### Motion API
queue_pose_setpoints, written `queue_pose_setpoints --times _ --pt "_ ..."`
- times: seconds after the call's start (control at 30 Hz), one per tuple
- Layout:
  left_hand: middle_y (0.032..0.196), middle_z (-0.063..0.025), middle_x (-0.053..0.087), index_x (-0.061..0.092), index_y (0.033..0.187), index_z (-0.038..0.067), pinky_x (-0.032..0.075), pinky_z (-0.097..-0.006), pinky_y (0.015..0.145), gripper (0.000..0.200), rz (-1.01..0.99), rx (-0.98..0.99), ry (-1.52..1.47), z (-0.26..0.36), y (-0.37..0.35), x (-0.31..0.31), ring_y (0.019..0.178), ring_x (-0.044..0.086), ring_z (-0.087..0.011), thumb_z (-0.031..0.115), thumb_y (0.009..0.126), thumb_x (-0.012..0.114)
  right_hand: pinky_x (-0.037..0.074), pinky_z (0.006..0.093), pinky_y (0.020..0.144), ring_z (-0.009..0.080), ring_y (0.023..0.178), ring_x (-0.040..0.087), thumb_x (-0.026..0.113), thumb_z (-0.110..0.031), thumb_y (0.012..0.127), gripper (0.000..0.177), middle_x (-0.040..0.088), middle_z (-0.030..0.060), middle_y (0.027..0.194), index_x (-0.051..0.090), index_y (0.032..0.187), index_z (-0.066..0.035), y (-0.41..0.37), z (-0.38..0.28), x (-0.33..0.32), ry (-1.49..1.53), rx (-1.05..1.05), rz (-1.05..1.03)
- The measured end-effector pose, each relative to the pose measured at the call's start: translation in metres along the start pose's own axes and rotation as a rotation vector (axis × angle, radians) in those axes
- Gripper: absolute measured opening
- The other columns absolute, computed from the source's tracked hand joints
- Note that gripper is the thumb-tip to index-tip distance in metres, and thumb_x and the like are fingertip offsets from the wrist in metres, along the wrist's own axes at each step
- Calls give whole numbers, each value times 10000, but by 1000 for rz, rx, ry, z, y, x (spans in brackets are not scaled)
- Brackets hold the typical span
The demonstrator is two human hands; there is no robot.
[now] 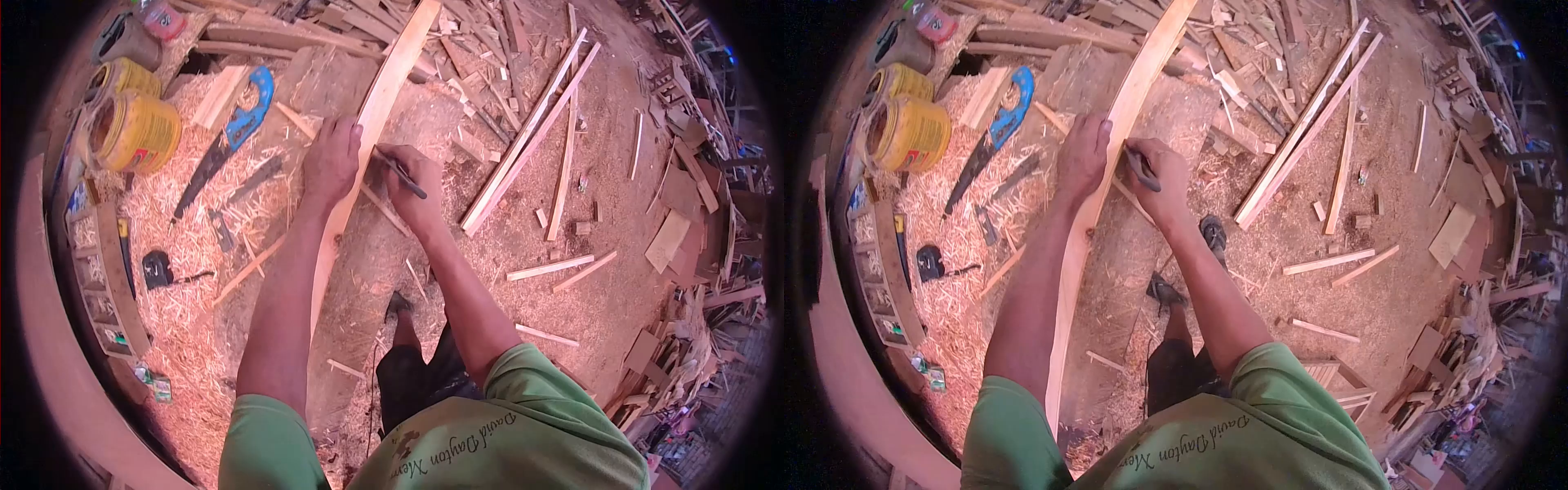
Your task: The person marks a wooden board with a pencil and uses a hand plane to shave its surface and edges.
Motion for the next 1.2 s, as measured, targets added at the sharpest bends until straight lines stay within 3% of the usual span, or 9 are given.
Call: queue_pose_setpoints --times 0.17,0.23,0.4,0.47,0.57,0.67,0.83,0.97,1.2 --pt "1240 -215 647 632 1318 97 551 -577 966 319 -8 -47 32 0 1 2 1138 665 -459 338 1168 484 628 445 832 418 939 768 686 -83 982 302 769 193 1046 749 1277 -78 -100 -29 25 152 61 -202" --pt "1257 -220 647 632 1337 90 551 -575 973 340 -24 -58 30 0 0 2 1156 660 -463 344 1166 484 624 422 887 394 1006 767 662 -44 992 338 759 175 1139 727 1323 -72 -154 -64 29 84 -78 -191" --pt "1350 -220 649 608 1486 68 549 -496 1038 423 -20 -139 -150 -7 -15 -15 1223 674 -394 325 1155 551 595 372 967 319 1105 745 610 10 978 383 720 138 1280 711 1346 -31 -172 -52 39 182 -77 -378" --pt "1389 -191 648 589 1555 54 538 -426 1074 459 34 -249 -369 -1 -63 -47 1253 676 -306 278 1154 583 587 348 915 275 1033 727 602 11 973 408 705 120 1226 707 1364 -35 -168 -51 36 259 15 -457" --pt "1447 -220 654 597 1559 17 487 -468 1141 505 83 -435 -213 -5 -192 -115 1330 639 -364 235 1109 669 573 340 889 255 964 702 594 -9 986 393 695 112 1147 714 1359 -47 -163 -56 32 260 9 -461" --pt "1502 -258 617 569 1593 55 459 -557 1185 751 -134 -620 323 0 -359 -161 1385 567 -481 267 932 855 601 447 991 397 1165 730 728 -56 869 440 732 166 1281 697 1308 -31 -165 -40 40 234 39 -515" --pt "1495 -276 634 603 1535 24 532 -560 1101 726 -314 -687 497 10 -485 -174 1296 633 -494 363 936 834 587 427 980 376 1140 711 742 -62 841 463 722 162 1252 709 1303 -47 -157 -39 39 174 -56 -523" --pt "1463 -278 652 611 1493 -21 586 -550 988 714 -374 -644 438 9 -462 -165 1217 677 -487 397 950 812 587 441 929 369 1086 717 733 -59 870 407 730 158 1155 733 1277 -68 -117 -44 21 87 -93 -526" --pt "1312 -233 693 639 1421 -31 590 -524 923 654 -215 -285 392 24 -253 -82 1168 686 -450 365 936 832 597 507 868 435 960 737 715 -151 888 214 760 188 987 805 1065 -70 77 33 -18 -7 -75 -276"
Point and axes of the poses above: each hand's wrist, its own y-axis towards the middle knuckle, its own x-axis out of the palm, z = x × y, the point moved 7 cm from there along y, towards the middle knuckle
